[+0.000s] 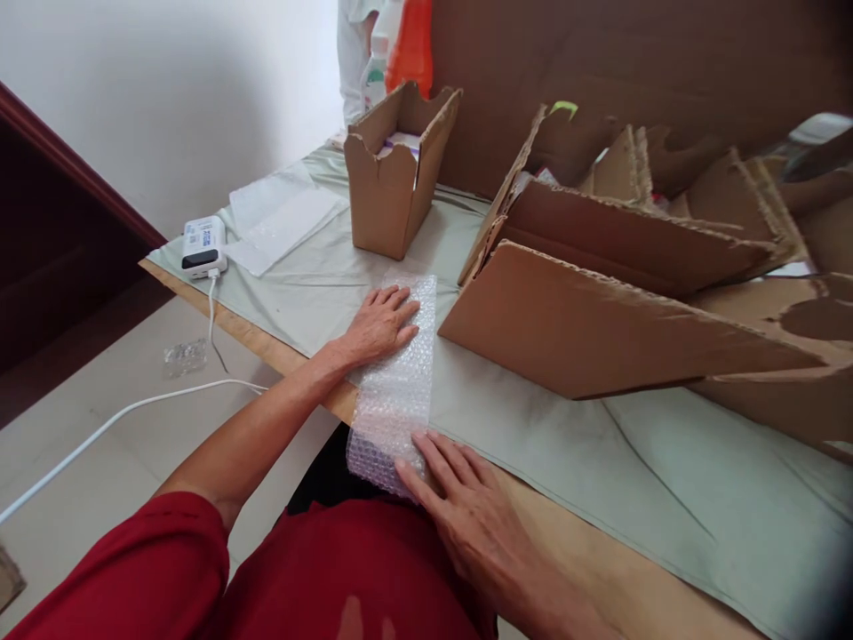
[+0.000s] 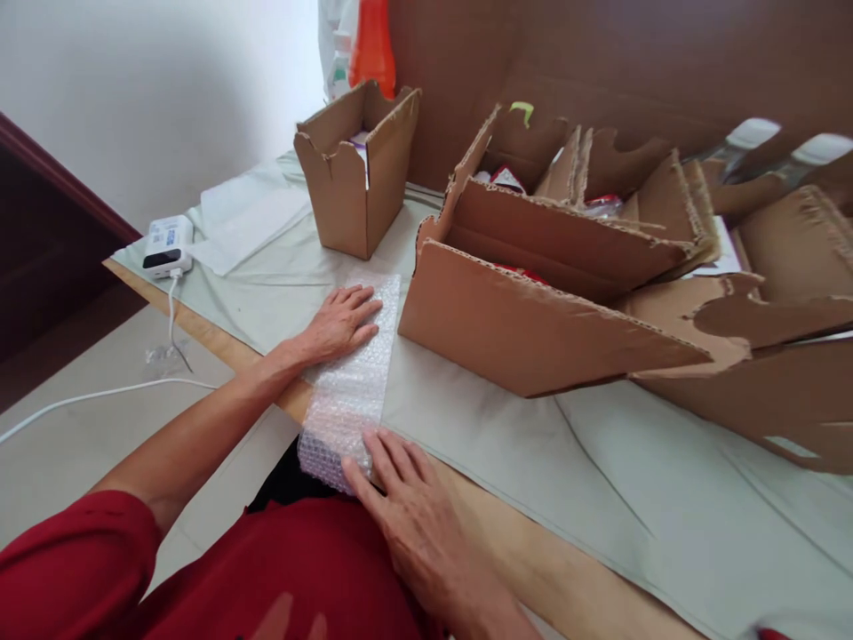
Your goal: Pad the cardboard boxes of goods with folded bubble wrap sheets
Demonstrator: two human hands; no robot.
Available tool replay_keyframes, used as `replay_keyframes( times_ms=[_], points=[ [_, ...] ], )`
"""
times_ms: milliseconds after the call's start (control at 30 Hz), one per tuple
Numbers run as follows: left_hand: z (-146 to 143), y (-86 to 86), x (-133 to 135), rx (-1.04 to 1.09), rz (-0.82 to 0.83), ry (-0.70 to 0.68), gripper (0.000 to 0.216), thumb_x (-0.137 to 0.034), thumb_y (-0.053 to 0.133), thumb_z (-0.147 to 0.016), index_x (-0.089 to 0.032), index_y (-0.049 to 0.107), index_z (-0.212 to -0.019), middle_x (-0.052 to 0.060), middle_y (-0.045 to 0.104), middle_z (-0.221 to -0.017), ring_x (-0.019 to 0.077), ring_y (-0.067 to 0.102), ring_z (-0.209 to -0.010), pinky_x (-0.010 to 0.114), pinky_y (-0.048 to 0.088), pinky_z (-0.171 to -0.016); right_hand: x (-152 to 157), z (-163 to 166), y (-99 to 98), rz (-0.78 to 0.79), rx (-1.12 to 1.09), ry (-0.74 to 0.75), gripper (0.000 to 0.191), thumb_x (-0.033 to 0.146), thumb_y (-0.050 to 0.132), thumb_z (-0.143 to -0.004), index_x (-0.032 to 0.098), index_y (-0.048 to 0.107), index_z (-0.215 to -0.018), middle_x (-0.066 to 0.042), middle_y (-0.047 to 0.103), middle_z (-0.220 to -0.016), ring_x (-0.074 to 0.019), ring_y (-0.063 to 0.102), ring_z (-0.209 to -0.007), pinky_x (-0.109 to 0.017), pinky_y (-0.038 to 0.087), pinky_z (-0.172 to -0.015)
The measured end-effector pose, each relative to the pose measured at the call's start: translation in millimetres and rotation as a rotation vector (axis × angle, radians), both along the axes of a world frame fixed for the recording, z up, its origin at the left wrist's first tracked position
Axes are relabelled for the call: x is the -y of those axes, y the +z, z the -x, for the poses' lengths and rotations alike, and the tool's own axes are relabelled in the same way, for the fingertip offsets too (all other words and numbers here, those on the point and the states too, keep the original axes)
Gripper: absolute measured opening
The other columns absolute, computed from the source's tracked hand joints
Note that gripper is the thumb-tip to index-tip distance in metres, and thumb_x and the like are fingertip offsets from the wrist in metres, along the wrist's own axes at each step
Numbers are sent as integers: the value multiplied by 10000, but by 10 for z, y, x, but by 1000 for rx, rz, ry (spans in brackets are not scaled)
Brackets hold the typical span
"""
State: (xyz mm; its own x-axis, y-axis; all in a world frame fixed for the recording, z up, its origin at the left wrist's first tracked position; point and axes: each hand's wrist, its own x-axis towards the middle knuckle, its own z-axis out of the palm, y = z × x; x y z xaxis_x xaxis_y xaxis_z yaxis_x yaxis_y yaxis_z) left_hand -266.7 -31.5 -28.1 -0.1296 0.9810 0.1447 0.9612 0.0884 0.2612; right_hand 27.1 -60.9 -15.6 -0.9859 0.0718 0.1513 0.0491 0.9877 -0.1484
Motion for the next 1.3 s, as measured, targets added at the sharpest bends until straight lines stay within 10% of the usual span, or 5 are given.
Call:
replay_keyframes(
  times_ms=[333, 700, 1033, 1167, 1300],
  points=[
    [7, -11, -5, 9, -31, 36, 426, -316, 591, -954, -171, 596, -1355, 180, 335, -1659, 379, 276, -1537, 548, 249, -1221, -193, 415, 220, 350, -305, -107, 256, 80, 496, -967, 213, 663, -1110, -59, 766, -1006, -195, 682, -886, -363, 520, -796],
    [-27, -57, -20, 18, -10, 76, 365, -349, 575, -981, -202, 603, -1314, 149, 480, -1557, 374, 301, -1519, 597, 176, -1231, -57, 132, -43, 69, -78, 71, 481, 16, 453, -891, 156, 626, -1318, -153, 629, -1434, -321, 552, -1339, -492, 509, -989],
    [-26, 335, 262, 361, -209, 116, 420, -350, 548, -992, -201, 571, -1384, 101, 544, -1514, 302, 428, -1465, 516, 321, -1222, -285, 543, 162, 635, -368, -285, 220, 152, 550, -986, 251, 663, -1146, -13, 780, -963, -166, 721, -828, -302, 549, -754],
    [-157, 608, 730, 521, -357, 172, 308, -349, 524, -1002, -270, 665, -1264, 39, 678, -1356, 268, 557, -1360, 473, 422, -1183, -480, 755, 43, 475, -379, -371, 218, 201, 554, -988, 223, 665, -1174, -14, 743, -829, -193, 678, -747, -338, 506, -726],
    [-420, 474, 1094, 463, -376, 142, 242, -242, 608, -934, -285, 713, -1148, 73, 748, -1149, 300, 650, -1207, 508, 530, -1059, -580, 836, -108, 211, -353, -365, 269, 239, 534, -1006, 187, 615, -1257, -56, 734, -870, -238, 650, -789, -377, 451, -730]
  ],
)
